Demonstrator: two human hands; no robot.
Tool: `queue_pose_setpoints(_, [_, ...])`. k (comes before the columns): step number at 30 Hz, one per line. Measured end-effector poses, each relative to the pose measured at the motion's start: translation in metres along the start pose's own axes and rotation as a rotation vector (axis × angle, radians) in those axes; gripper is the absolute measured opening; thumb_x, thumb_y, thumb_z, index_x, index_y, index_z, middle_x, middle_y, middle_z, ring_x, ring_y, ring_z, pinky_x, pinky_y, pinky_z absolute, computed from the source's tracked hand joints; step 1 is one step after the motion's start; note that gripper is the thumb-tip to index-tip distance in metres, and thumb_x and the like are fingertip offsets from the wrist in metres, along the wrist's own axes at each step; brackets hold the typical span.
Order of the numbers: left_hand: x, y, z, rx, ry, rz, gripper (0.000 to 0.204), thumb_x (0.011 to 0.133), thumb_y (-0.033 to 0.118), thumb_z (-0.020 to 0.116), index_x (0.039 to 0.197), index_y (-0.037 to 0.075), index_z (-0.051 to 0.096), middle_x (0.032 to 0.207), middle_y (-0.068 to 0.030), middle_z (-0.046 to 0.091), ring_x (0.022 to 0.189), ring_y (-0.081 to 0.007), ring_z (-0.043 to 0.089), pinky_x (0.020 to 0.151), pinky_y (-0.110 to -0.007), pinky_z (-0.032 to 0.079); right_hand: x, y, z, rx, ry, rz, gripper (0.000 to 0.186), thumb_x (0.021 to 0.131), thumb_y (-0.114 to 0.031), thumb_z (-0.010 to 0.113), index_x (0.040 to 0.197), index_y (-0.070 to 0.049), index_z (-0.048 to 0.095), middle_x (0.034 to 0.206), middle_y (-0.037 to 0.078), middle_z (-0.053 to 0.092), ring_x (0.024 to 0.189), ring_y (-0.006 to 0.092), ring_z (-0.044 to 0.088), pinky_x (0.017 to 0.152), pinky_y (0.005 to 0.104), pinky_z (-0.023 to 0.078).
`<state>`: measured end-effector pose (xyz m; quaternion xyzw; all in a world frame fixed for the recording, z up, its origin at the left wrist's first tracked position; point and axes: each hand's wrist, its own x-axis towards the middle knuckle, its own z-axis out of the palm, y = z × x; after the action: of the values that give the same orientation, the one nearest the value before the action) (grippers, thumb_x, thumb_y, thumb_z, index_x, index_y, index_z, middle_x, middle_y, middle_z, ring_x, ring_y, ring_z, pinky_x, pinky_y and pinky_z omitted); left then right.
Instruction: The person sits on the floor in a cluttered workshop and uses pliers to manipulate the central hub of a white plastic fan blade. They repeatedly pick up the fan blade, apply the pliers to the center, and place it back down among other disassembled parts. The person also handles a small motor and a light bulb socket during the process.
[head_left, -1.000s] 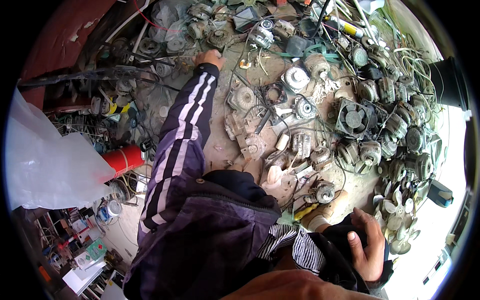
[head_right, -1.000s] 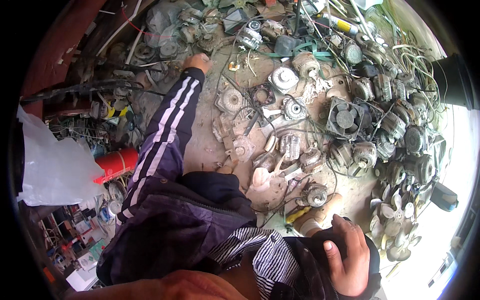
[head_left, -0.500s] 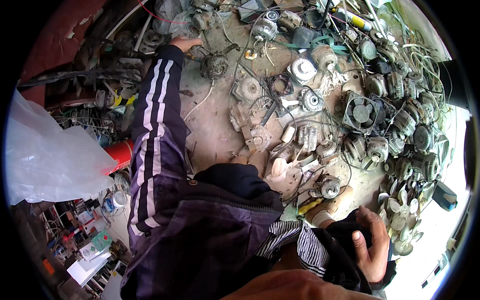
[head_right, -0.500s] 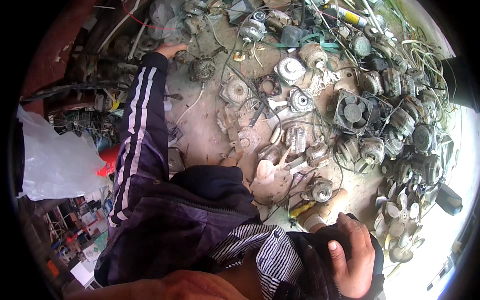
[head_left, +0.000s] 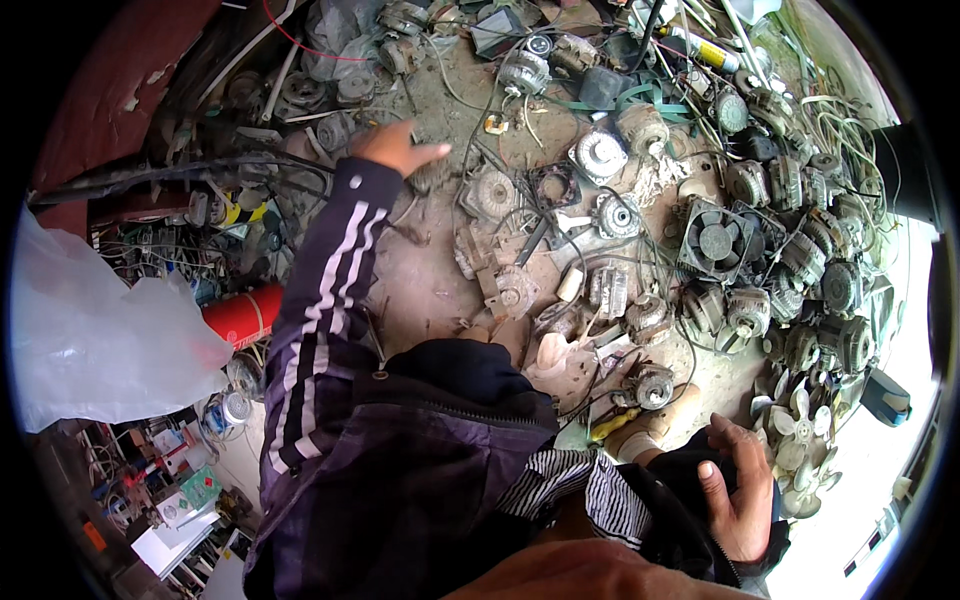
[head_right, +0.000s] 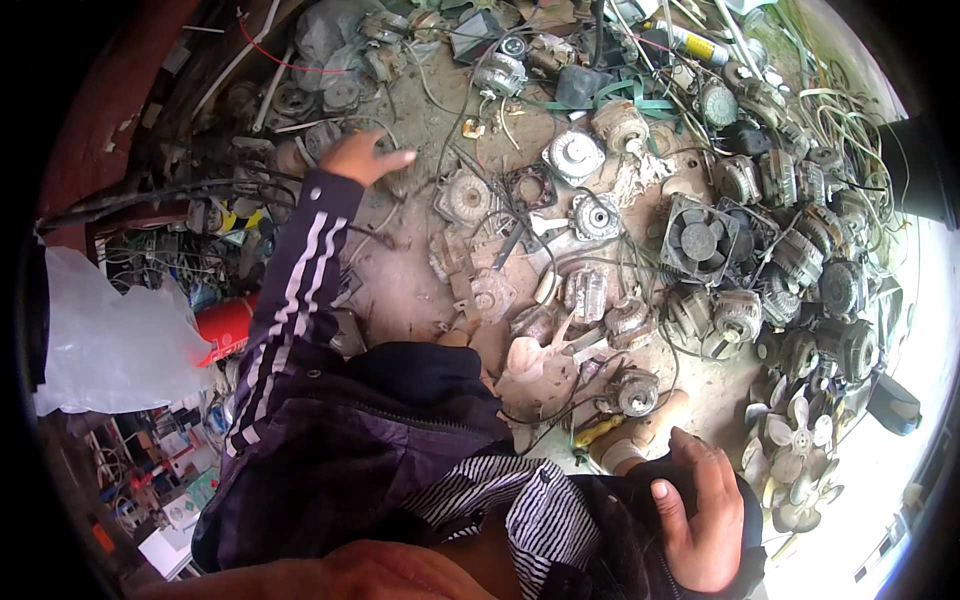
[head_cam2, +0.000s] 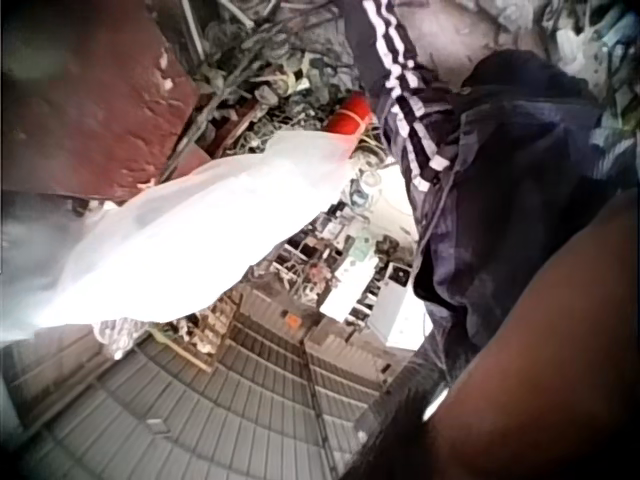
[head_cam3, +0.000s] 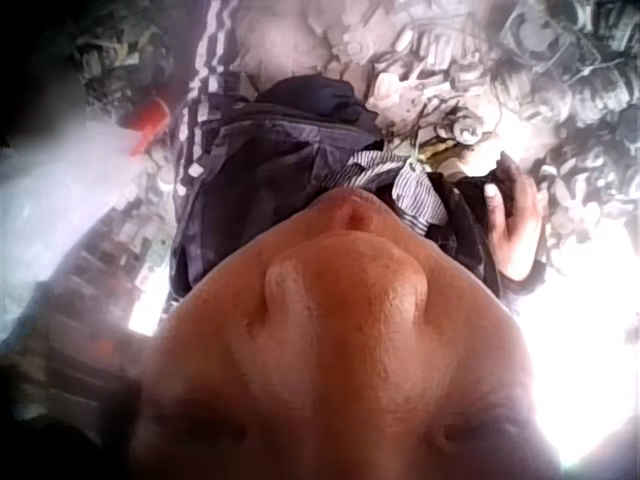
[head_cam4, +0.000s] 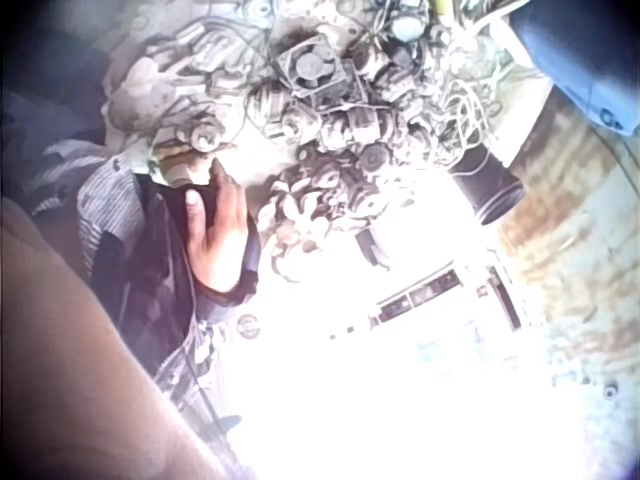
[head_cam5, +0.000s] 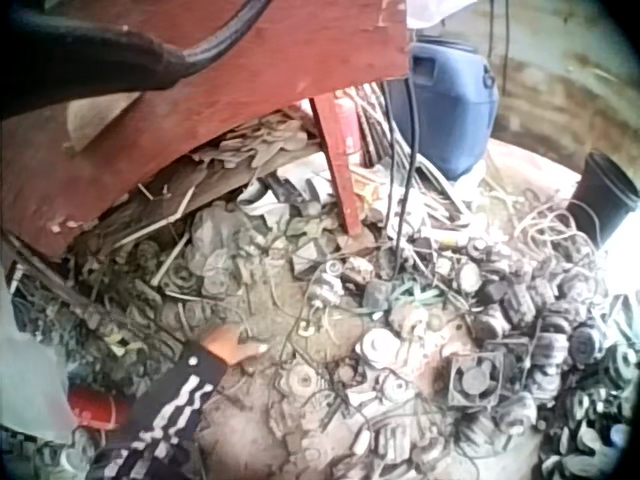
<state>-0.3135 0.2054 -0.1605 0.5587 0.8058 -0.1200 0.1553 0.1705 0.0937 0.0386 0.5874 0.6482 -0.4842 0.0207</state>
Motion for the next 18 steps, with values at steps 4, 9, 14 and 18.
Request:
queue_pose_setpoints(4, [0.071,0.060,-0.024,0.025,0.154,0.106,0.052,0.079,0.054,0.063,0.116,0.017,0.063,0.116,-0.0123,0.062,0.107,-0.0272,0.058,0.094,-0.048,0.039,-0.008,-0.001,0.003,0.031,0.032,0.028,0.049,0.088,-0.031,0.058,0.119,0.006,0.051,0.102,0.020,0.060,0.095,0.0293,0.060,0.087,0.0357,0.044])
queue_pose_setpoints(9, [0.185,0.069,0.022,-0.421,0.264,0.183,0.058,0.080,0.042,0.066,0.128,0.012,0.053,0.127,-0.0152,0.056,0.115,-0.0323,0.054,0.095,-0.039,0.043,-0.013,-0.011,-0.005,0.054,0.005,0.073,0.050,0.089,-0.032,0.058,0.120,0.006,0.051,0.102,0.019,0.060,0.093,0.0288,0.060,0.086,0.0354,0.045])
queue_pose_setpoints(14, [0.199,0.136,0.031,-0.307,0.324,0.117,0.044,0.084,0.050,0.056,0.117,0.022,0.063,0.116,-0.0104,0.063,0.110,-0.0326,0.056,0.090,-0.039,0.042,-0.044,-0.002,0.011,0.300,0.226,0.223,0.031,0.092,-0.020,0.053,0.111,0.003,0.057,0.098,0.014,0.061,0.094,0.0246,0.059,0.094,0.0351,0.042])
queue_pose_setpoints(18, [0.179,0.115,0.041,-0.378,0.398,0.089,0.041,0.083,0.051,0.057,0.108,0.021,0.068,0.103,-0.0113,0.067,0.101,-0.0311,0.061,0.086,-0.039,0.043,-0.056,0.008,0.007,0.216,0.131,0.201,0.040,0.094,-0.022,0.053,0.123,0.005,0.050,0.114,0.018,0.058,0.108,0.0274,0.054,0.097,0.0365,0.039])
